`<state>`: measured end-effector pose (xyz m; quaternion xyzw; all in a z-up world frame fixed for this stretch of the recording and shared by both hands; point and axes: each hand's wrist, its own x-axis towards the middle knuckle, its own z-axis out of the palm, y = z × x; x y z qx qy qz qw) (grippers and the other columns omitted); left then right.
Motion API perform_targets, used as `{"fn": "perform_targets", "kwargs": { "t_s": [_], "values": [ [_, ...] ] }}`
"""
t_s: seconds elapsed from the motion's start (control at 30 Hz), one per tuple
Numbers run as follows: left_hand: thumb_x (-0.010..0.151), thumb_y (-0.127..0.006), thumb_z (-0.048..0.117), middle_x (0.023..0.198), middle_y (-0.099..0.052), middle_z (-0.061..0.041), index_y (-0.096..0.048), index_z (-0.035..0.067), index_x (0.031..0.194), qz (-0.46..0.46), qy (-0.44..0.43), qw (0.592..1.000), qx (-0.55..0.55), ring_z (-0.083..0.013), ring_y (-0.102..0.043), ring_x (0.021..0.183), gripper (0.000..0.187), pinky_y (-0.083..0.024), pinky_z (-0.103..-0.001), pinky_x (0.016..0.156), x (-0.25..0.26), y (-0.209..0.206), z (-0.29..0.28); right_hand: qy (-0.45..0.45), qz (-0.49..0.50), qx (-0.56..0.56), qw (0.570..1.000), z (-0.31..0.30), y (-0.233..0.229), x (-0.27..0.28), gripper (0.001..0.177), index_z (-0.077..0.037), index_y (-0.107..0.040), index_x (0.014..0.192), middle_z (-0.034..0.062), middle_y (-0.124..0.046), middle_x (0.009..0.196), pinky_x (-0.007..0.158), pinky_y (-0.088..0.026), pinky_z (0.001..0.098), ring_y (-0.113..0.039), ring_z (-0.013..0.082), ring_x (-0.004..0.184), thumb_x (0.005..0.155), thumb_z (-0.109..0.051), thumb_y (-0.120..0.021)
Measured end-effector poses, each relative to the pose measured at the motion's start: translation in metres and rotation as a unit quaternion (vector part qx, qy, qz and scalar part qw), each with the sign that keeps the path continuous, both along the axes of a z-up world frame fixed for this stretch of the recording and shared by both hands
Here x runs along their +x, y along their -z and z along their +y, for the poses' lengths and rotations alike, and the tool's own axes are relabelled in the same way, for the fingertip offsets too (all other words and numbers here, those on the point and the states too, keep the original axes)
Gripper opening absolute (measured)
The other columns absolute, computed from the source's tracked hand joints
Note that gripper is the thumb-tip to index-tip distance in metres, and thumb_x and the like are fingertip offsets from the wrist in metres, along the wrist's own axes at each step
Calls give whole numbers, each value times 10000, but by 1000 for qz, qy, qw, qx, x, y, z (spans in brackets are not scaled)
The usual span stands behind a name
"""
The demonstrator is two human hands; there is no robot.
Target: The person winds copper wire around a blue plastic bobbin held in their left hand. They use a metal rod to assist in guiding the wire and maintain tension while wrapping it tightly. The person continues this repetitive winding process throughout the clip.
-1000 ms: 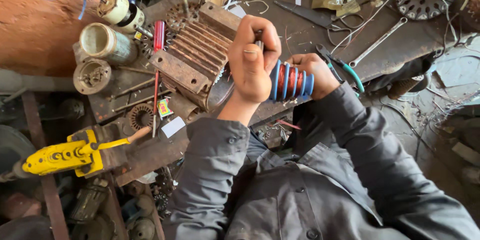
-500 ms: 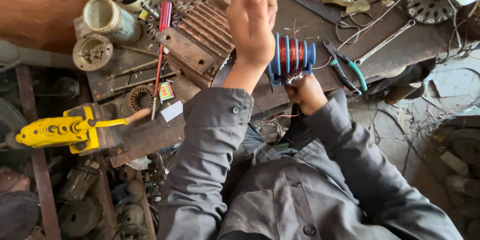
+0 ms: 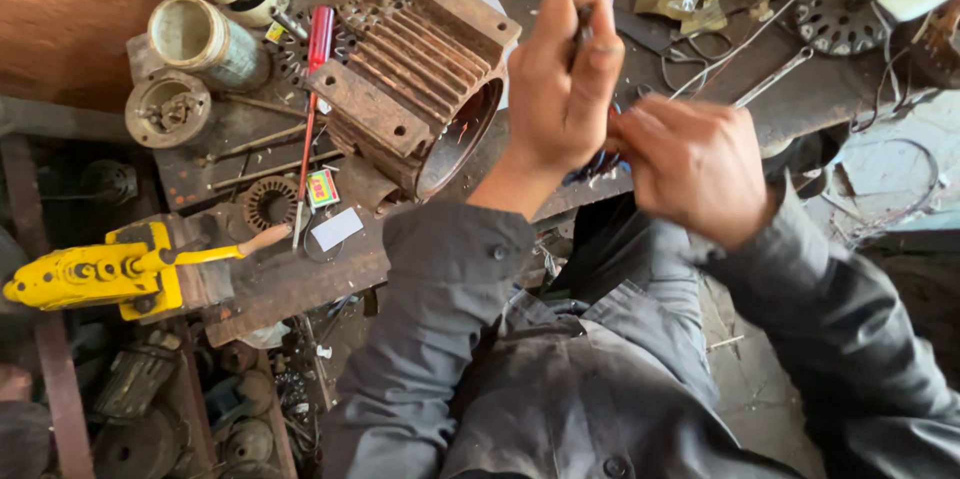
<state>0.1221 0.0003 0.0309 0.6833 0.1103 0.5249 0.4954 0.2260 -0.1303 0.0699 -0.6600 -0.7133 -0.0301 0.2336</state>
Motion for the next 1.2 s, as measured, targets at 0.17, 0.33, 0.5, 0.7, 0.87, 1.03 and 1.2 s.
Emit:
{"fn": "perform_targets", "kwargs": {
  "t_s": [0.17, 0.33, 0.5, 0.7, 0.87, 1.03, 1.2],
  "values": [
    [1130, -513, 525, 789, -534, -17, -516, 79, 1100, 9, 37, 999, 2, -110, -554, 673, 447, -455, -253, 644, -15, -1, 3, -43, 147, 20, 988, 47, 41, 39, 93, -17, -690, 1071, 154, -696, 935, 732, -539, 353, -692, 317, 828, 993, -38, -643],
    [1120, -489, 526, 801, -512, -13, -522, 73, 1069, 9, 65, 998, 3, -113, -519, 659, 457, -416, -248, 625, -23, -1, 6, -7, 391, -141, 910, 56, 110, 69, 186, 20, -713, 1071, 77, -713, 892, 740, -532, 303, -597, 108, 832, 1064, -152, -643],
    [1124, -489, 523, 778, -530, -5, -545, 79, 1057, 0, 37, 999, -2, -98, -523, 641, 453, -424, -245, 612, -20, -1, 5, -80, 583, -191, 785, 56, 180, 70, 239, 62, -696, 1141, 26, -720, 1051, 820, -548, 290, -641, 79, 954, 1030, -148, -673],
    [1133, -477, 538, 758, -561, 3, -538, 89, 1096, -7, 30, 999, 11, -86, -568, 634, 454, -444, -241, 606, -11, 1, 0, -12, 760, -117, 639, 37, 209, 55, 349, 30, -650, 1295, 69, -745, 1153, 913, -581, 303, -718, 155, 1013, 976, -110, -662],
    [1139, -436, 549, 730, -534, 18, -531, 113, 1127, -20, 13, 999, 23, -67, -534, 606, 447, -419, -237, 578, -3, 8, 8, -2, 573, -131, 809, 34, 231, 47, 243, 13, -673, 1137, 88, -710, 918, 672, -549, 312, -681, 163, 821, 907, -63, -647],
    [1152, -444, 520, 718, -529, 6, -532, 102, 1123, -46, -5, 999, 1, -77, -519, 597, 428, -404, -258, 563, -3, 11, 18, 16, 668, -120, 734, 13, 264, 15, 142, -119, -573, 784, -2, -533, 557, 425, -356, 266, -484, 75, 435, 901, -157, -645],
    [1152, -445, 515, 727, -548, 32, -521, 130, 1112, -20, -44, 999, 4, -61, -553, 587, 395, -423, -243, 560, -3, 13, 6, 171, 689, -181, 680, -23, 216, -21, 326, -29, -536, 806, 28, -488, 614, 450, -288, 328, -411, 115, 481, 1052, -185, -683]
  ]
}}
